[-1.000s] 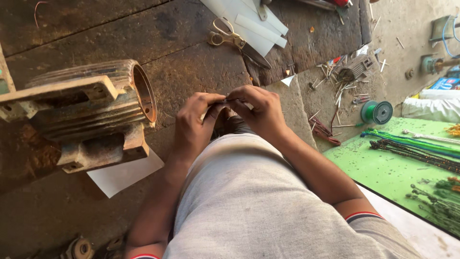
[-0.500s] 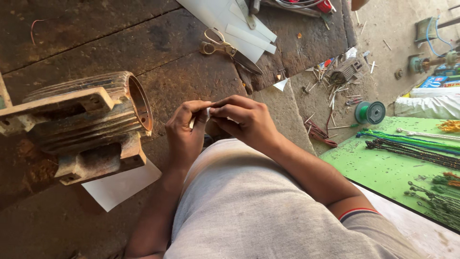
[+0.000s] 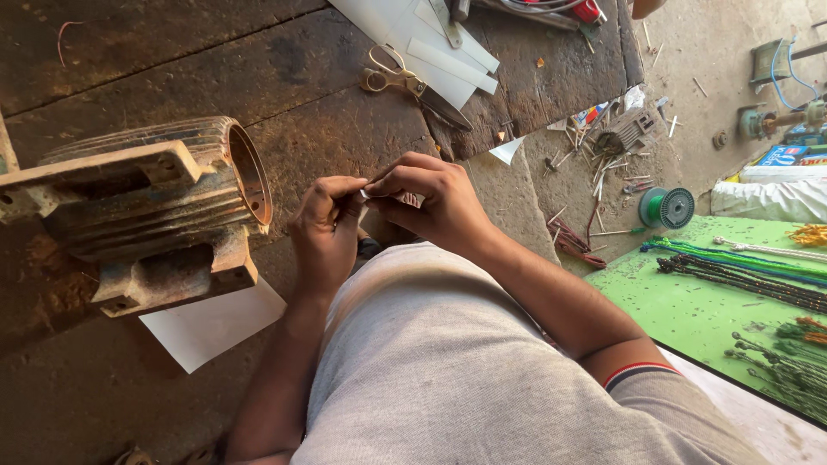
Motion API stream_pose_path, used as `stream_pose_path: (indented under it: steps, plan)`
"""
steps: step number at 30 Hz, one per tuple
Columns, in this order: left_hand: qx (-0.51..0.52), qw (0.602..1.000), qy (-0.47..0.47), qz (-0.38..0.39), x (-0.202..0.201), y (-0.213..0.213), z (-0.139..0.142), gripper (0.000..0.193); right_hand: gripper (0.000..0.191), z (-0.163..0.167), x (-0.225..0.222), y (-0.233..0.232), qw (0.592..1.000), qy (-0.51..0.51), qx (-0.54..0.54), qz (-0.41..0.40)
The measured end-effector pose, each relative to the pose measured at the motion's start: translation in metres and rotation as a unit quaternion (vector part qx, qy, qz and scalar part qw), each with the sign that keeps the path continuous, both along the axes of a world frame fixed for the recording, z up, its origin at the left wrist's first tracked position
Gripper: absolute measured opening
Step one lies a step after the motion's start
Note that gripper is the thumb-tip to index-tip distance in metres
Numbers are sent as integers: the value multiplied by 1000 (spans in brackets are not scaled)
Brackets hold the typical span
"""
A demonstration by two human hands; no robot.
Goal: The person stands at a cluttered wooden workbench and handles thin white paper strips. They pick up strips, fold and press them by hand, cut pieces with scissors, and fit the folded paper pieces into a finned metal motor housing on the bench, repeating the cycle.
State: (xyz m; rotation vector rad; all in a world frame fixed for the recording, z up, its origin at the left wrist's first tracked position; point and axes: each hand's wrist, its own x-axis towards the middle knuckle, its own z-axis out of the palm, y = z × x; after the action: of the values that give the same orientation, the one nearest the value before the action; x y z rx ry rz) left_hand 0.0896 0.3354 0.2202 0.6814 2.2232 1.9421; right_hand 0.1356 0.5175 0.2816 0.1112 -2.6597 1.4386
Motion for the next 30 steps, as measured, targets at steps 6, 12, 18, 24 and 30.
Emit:
stream_pose_path:
  steps: [6, 12, 18, 24, 30]
  plan:
    - [27, 1000, 11, -4, -1, -1, -2, 10, 23, 0, 2, -3, 1000, 21, 1, -1]
    - [28, 999, -11, -16, -2, 1, -15, 10, 24, -12, 8, -4, 997, 61, 50, -10]
    - [86, 989, -87, -84, -7, 7, -29, 16, 11, -38, 5, -6, 993, 2, -86, -80]
    - [102, 986, -99, -88, -6, 9, -25, 13, 10, -53, 10, -1, 982, -30, -166, -87]
    - [-12, 992, -92, -85, -14, 9, -18, 11, 14, -58, 15, 13, 984, -72, -144, -73]
